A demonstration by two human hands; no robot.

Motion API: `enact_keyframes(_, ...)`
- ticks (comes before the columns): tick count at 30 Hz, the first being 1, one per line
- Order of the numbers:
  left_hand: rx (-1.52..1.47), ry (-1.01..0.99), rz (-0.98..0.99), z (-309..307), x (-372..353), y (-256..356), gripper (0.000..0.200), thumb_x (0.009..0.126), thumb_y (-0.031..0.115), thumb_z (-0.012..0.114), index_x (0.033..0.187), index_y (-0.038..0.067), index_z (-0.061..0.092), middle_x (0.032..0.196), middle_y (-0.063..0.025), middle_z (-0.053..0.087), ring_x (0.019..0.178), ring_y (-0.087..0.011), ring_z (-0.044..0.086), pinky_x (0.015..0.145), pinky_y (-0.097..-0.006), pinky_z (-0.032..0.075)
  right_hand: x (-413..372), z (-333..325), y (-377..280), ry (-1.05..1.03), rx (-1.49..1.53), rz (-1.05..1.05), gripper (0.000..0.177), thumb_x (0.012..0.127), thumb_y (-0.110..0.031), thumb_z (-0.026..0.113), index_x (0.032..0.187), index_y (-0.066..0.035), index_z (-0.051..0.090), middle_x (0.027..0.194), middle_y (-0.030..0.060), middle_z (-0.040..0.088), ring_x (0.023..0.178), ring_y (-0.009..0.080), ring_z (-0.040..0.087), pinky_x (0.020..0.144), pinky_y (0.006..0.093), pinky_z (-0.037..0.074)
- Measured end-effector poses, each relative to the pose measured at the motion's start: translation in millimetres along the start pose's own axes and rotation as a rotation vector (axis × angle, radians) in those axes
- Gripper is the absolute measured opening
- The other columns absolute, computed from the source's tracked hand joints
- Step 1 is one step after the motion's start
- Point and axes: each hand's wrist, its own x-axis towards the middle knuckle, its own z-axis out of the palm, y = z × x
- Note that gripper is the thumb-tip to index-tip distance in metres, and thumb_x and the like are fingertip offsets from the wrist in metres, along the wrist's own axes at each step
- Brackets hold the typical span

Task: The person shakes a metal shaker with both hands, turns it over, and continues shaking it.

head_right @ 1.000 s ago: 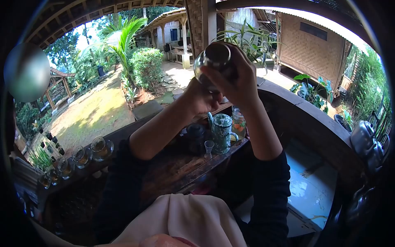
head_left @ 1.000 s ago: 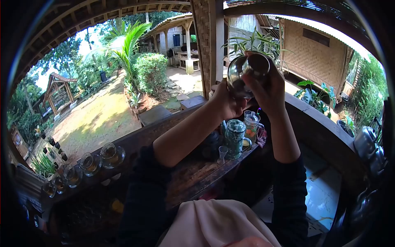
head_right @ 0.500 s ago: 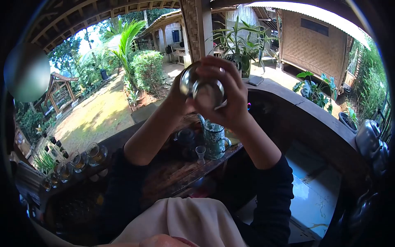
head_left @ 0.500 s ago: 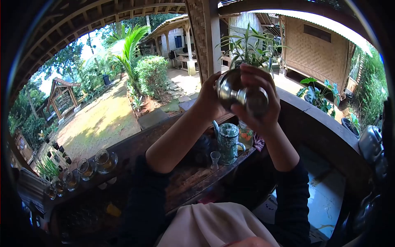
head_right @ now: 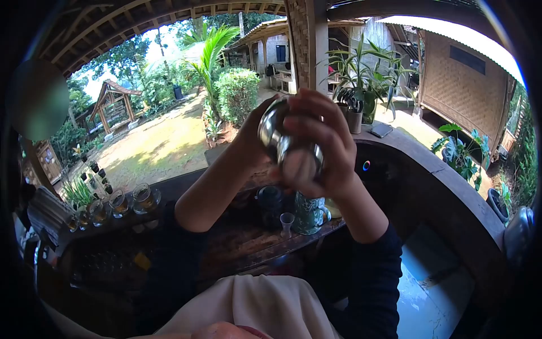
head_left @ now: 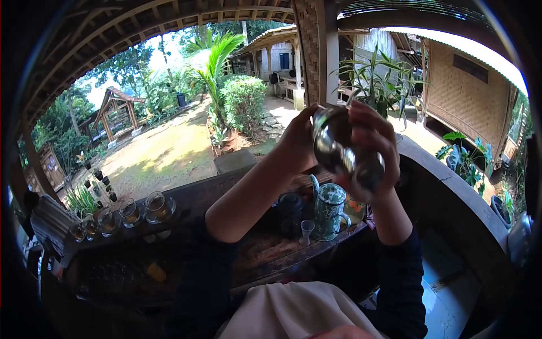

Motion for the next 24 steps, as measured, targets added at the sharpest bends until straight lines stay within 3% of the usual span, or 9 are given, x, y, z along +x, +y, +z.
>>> enact_keyframes(1,0.142,0.215,0.025,7.7,-4.6,-3.7,0.049,0.098,0.043,0.037,0.132,0.008,0.045,0.123,-0.012,0.057,0.113,-0.0222,0.054,0.102,-0.0399,0.038,4.2,-2.3,-23.1,-0.06,-0.036,-0.176,0.043,0.071,-0.029,0.078,0.108,-0.013,0.061,0.111,0.0126,0.061,0.105,0.0376,0.058,0.087,0.0441,0.047)
enact_keyframes(4,1.156,-0.183,0.281,49.5,-15.8,-22.3,0.065,0.097,0.051,0.035,0.144,0.008,0.024,0.137,-0.0108,0.044,0.122,-0.0226,0.048,0.103,-0.0393,0.039,-7.7,6.4,-46.2,0.154,0.021,-0.923,0.037,0.071,-0.01,0.072,0.102,-0.029,0.063,0.108,-0.01,0.062,0.099,0.0175,0.063,0.095,0.0381,0.038)
enact_keyframes(9,0.254,0.239,0.02,-7.7,0.6,10.3,0.05,0.097,0.048,0.036,0.122,0.009,0.052,0.11,-0.0084,0.062,0.104,-0.0215,0.059,0.095,-0.0423,0.045,0.3,6.4,10.7,0.018,-0.023,-0.253,0.038,0.066,-0.019,0.079,0.102,-0.012,0.066,0.106,0.0062,0.065,0.102,0.0238,0.063,0.086,0.0382,0.05)
enact_keyframes(12,0.602,0.974,0.098,-39.6,5.3,15.5,0.038,0.093,0.046,0.046,0.107,0.012,0.059,0.099,-0.0092,0.065,0.094,-0.025,0.065,0.083,-0.0384,0.056,-2.2,12.8,27.7,-0.027,-0.052,0.296,0.046,0.065,-0.025,0.08,0.105,-0.007,0.066,0.103,0.0156,0.064,0.101,0.0313,0.063,0.081,0.0433,0.053)
enact_keyframes(13,0.603,0.968,0.094,-27.5,4.5,6.4,0.038,0.093,0.046,0.046,0.107,0.012,0.059,0.099,-0.0092,0.065,0.094,-0.025,0.065,0.083,-0.0384,0.056,-2.5,10.8,20.9,-0.018,-0.086,0.149,0.046,0.065,-0.027,0.079,0.104,-0.007,0.066,0.104,0.0158,0.064,0.1,0.0329,0.063,0.081,0.0444,0.053)
enact_keyframes(15,-0.129,0.074,0.0,3.1,3.3,-12.8,0.048,0.093,0.048,0.038,0.114,0.01,0.058,0.105,-0.0126,0.065,0.097,-0.0265,0.062,0.091,-0.0449,0.049,1.4,0.4,-7.8,-0.093,-0.166,-0.157,0.041,0.068,-0.028,0.075,0.102,-0.007,0.067,0.105,0.0129,0.065,0.098,0.0332,0.064,0.079,0.0432,0.054)
enact_keyframes(18,0.319,0.198,0.213,55.7,-1.2,-46.7,0.048,0.097,0.043,0.041,0.123,0.005,0.053,0.111,-0.0164,0.063,0.102,-0.0282,0.062,0.091,-0.0423,0.049,-6.1,-3.3,-34.2,-0.114,-0.231,-0.592,0.031,0.082,-0.03,0.061,0.106,-0.011,0.066,0.111,0.0072,0.064,0.097,0.0266,0.064,0.089,0.0378,0.048)
enact_keyframes(21,0.507,0.258,0.281,39.4,1.8,-46.4,0.048,0.097,0.044,0.042,0.123,0.005,0.052,0.113,-0.0177,0.061,0.105,-0.0274,0.06,0.092,-0.0428,0.049,-23.7,24.2,-13.4,0.397,-0.085,-0.702,0.031,0.079,-0.022,0.069,0.109,-0.026,0.061,0.115,0.0005,0.06,0.102,0.0175,0.06,0.097,0.038,0.038)
enact_keyframes(24,0.176,0.317,0.108,-10.2,22.9,-1.0,0.052,0.093,0.051,0.042,0.12,0.008,0.054,0.111,-0.0123,0.061,0.099,-0.0238,0.062,0.085,-0.043,0.052,-16.1,3.3,40.9,0.019,-0.071,-0.153,0.042,0.067,-0.026,0.079,0.104,-0.011,0.065,0.113,0.0134,0.06,0.104,0.0282,0.061,0.083,0.0422,0.051)
